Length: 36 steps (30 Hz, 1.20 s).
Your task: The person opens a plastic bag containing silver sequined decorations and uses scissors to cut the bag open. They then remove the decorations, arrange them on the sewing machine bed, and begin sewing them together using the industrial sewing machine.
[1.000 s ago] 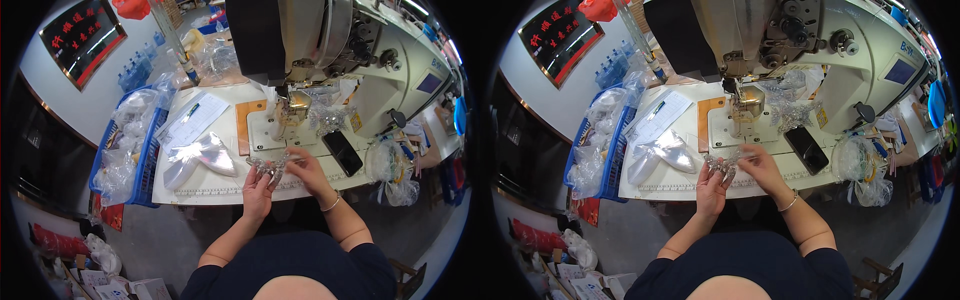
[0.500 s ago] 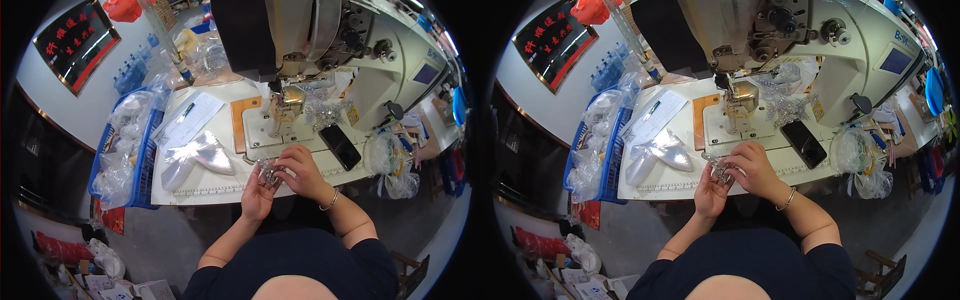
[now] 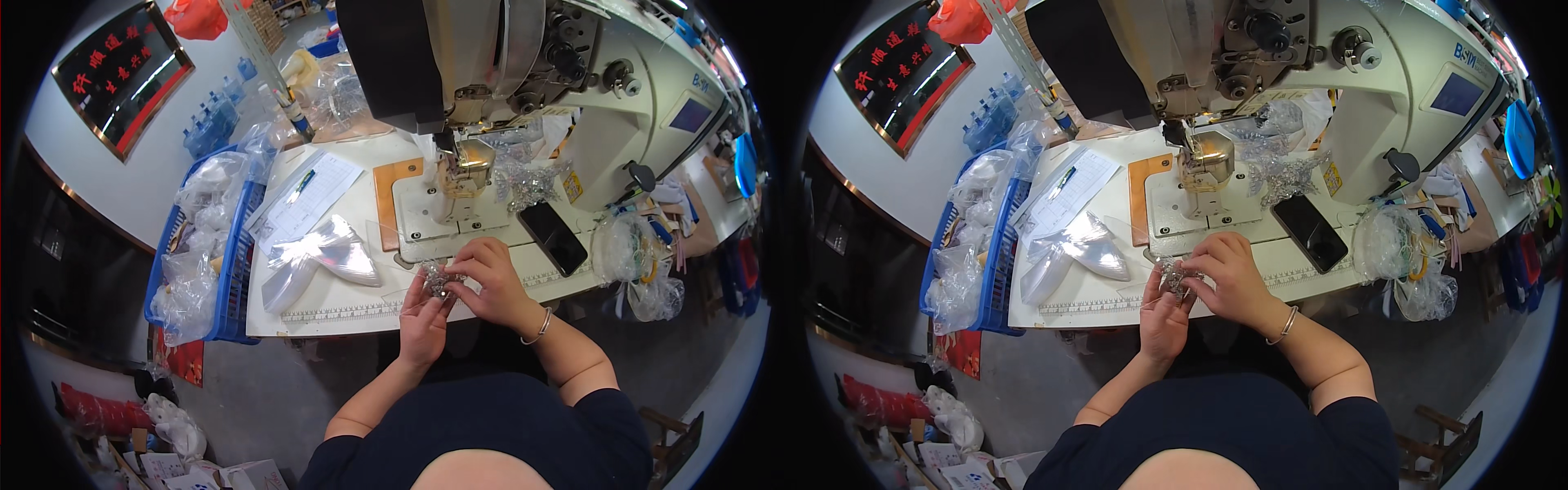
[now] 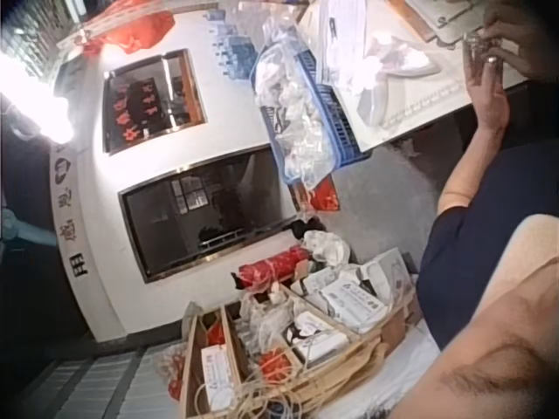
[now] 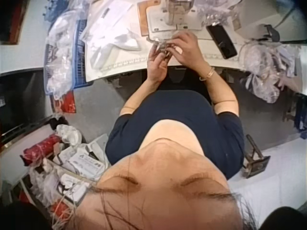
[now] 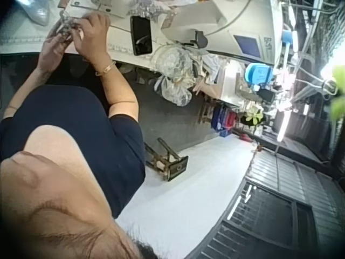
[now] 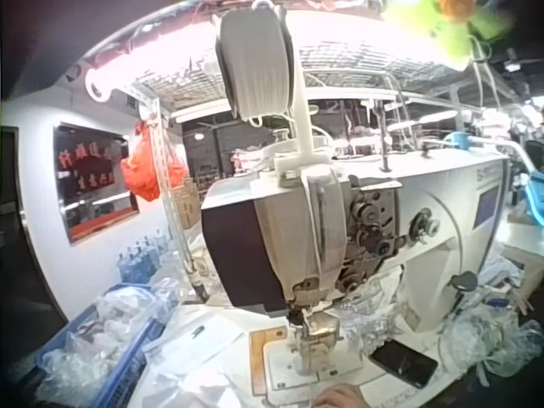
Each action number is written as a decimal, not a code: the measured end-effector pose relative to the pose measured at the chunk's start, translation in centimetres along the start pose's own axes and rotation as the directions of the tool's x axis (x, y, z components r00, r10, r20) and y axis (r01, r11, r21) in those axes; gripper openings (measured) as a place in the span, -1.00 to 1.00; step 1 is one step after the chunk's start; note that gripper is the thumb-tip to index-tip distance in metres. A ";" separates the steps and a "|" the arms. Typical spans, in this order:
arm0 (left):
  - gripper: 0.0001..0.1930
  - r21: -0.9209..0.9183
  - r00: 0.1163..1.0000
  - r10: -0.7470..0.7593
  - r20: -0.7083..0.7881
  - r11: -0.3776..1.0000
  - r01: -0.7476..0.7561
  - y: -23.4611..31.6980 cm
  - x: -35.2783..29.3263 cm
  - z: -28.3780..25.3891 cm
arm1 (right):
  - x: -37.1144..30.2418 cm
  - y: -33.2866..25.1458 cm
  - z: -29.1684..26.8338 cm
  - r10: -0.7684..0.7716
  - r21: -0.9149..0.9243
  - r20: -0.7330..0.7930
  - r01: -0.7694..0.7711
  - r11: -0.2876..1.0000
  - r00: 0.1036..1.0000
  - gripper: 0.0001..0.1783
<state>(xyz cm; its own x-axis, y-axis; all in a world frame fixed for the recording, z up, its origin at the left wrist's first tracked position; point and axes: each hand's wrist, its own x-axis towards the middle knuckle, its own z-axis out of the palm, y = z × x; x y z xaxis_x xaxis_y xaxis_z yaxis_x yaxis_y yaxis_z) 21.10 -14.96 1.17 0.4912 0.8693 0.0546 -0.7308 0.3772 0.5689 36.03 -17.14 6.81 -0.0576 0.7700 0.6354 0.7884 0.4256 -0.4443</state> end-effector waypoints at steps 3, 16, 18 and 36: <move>-0.60 0.096 0.996 0.022 -0.089 0.995 -0.013 -0.6 0.6 -0.9 | -0.2 -0.2 0.8 -0.016 -0.042 0.008 0.016 0.999 1.000 -0.70; -0.69 -0.269 0.998 -0.068 -0.011 0.961 0.062 0.8 0.9 -1.6 | -5.5 0.3 2.0 0.358 0.779 0.596 -0.409 -0.476 0.719 -0.44; -0.69 -0.252 0.996 -0.087 -0.012 0.964 0.081 0.6 0.6 -1.4 | -4.4 -1.0 2.4 0.383 0.874 0.470 -0.359 -0.327 0.795 -0.57; -0.64 -0.192 0.949 -0.105 -0.298 0.980 0.048 0.8 1.5 -0.4 | -1.5 1.6 2.2 0.502 0.324 -0.146 -0.438 0.839 0.852 -0.83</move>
<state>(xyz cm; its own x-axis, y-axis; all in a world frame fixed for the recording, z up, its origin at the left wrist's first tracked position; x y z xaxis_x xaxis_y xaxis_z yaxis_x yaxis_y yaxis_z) 21.10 -13.27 1.40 0.4014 0.8802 -0.2530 -0.7836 0.4731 0.4027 36.01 -16.59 3.70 0.4361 0.8005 0.4110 0.4880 0.1734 -0.8554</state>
